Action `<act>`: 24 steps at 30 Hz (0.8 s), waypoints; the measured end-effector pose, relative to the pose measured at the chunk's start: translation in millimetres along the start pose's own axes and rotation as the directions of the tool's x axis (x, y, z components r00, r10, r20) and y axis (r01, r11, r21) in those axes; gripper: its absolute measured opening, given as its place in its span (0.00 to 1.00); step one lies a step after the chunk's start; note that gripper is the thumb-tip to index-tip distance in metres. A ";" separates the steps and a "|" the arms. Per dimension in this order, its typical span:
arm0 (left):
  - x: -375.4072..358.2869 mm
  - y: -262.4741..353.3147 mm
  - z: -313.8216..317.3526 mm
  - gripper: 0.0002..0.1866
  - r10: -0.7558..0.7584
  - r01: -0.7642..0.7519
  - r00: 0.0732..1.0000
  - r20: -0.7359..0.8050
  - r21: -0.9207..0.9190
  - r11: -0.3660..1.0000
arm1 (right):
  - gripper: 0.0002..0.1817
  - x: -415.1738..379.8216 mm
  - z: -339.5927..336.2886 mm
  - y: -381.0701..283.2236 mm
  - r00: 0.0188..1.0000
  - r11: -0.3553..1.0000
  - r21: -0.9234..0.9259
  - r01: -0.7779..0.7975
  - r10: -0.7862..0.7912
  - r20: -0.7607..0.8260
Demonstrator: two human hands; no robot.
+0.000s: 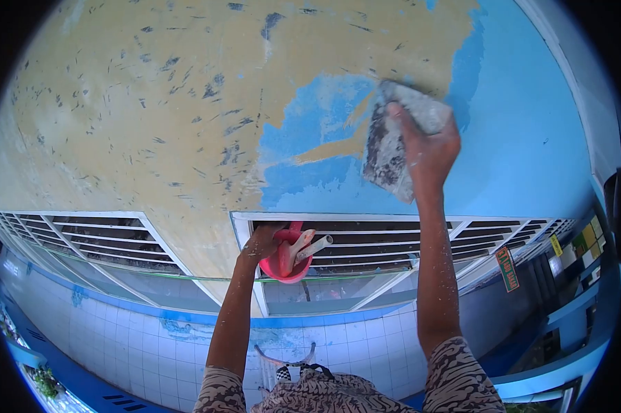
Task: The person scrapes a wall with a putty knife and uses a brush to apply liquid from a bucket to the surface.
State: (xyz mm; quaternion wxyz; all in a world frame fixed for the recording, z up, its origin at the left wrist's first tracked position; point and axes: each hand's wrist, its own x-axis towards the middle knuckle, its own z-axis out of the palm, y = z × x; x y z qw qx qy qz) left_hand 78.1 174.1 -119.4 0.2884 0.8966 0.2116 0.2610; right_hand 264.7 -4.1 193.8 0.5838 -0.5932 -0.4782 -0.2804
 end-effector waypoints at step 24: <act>0.9 1.1 1.9 0.28 0.064 -0.062 0.998 -0.024 0.057 0.996 | 0.19 -25.1 11.8 11.0 0.989 0.984 -0.119 0.129 -0.136 -0.051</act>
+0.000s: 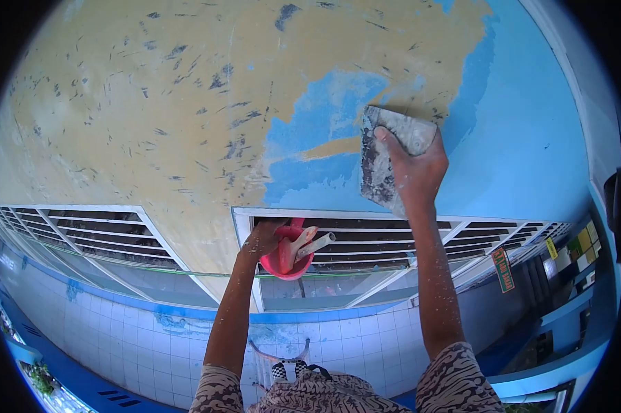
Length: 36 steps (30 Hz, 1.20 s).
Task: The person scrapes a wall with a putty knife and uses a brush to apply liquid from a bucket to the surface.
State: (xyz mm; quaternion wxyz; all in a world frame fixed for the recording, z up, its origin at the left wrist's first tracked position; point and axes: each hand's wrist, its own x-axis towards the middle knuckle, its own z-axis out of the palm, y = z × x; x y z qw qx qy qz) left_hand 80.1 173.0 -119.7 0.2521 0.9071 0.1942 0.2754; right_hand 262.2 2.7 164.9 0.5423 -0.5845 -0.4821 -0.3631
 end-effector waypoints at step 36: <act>-1.9 -7.1 8.0 0.30 -0.049 0.050 0.998 0.025 -0.042 0.998 | 0.26 -22.8 7.9 -5.6 0.945 0.985 -0.130 0.112 -0.066 0.319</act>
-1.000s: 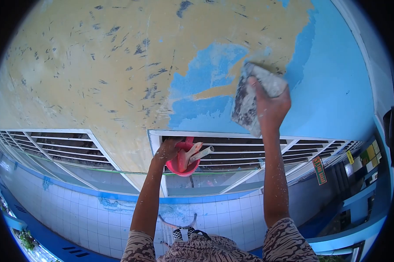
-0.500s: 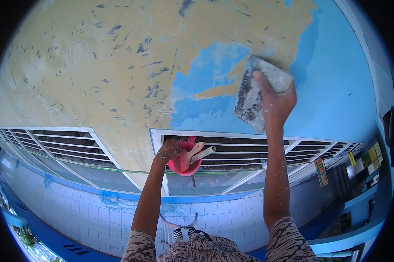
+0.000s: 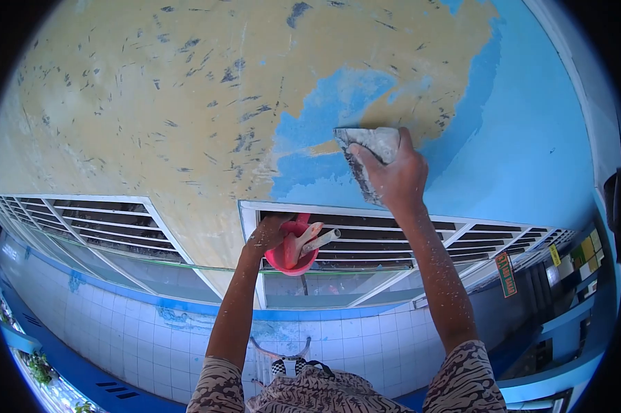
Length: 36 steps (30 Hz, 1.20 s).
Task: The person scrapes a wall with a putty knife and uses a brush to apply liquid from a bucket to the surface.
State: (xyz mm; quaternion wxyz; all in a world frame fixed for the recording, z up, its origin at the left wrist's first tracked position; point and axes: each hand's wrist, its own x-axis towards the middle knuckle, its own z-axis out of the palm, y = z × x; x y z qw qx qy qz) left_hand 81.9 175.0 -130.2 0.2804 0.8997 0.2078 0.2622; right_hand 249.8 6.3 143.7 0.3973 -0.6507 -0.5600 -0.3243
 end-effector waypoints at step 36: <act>4.6 6.1 -6.3 0.29 -0.073 0.074 0.997 0.027 -0.020 0.997 | 0.20 48.9 -27.1 14.5 0.967 0.888 0.457 -0.060 0.166 -0.196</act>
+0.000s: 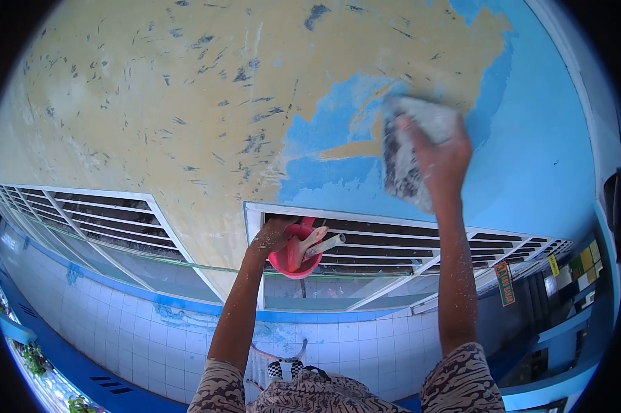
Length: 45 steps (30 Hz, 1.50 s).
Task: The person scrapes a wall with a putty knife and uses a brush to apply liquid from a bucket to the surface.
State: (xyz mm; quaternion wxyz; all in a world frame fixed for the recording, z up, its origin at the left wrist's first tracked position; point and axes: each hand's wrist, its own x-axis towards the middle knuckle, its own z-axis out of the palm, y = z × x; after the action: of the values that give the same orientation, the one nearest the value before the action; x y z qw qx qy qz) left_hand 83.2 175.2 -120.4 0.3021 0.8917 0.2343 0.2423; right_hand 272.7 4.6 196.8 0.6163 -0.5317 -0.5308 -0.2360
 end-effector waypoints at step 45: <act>-4.8 -8.1 5.4 0.31 -0.040 0.040 0.999 0.026 0.016 0.999 | 0.29 -31.2 33.6 -8.3 0.992 0.978 0.170 -0.122 0.127 -0.017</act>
State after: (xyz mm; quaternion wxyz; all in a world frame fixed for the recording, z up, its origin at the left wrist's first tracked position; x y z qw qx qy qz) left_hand 80.4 176.0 -130.8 0.3031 0.8922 0.2500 0.2226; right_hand 242.0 23.8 167.6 0.6801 -0.5066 -0.5056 -0.1586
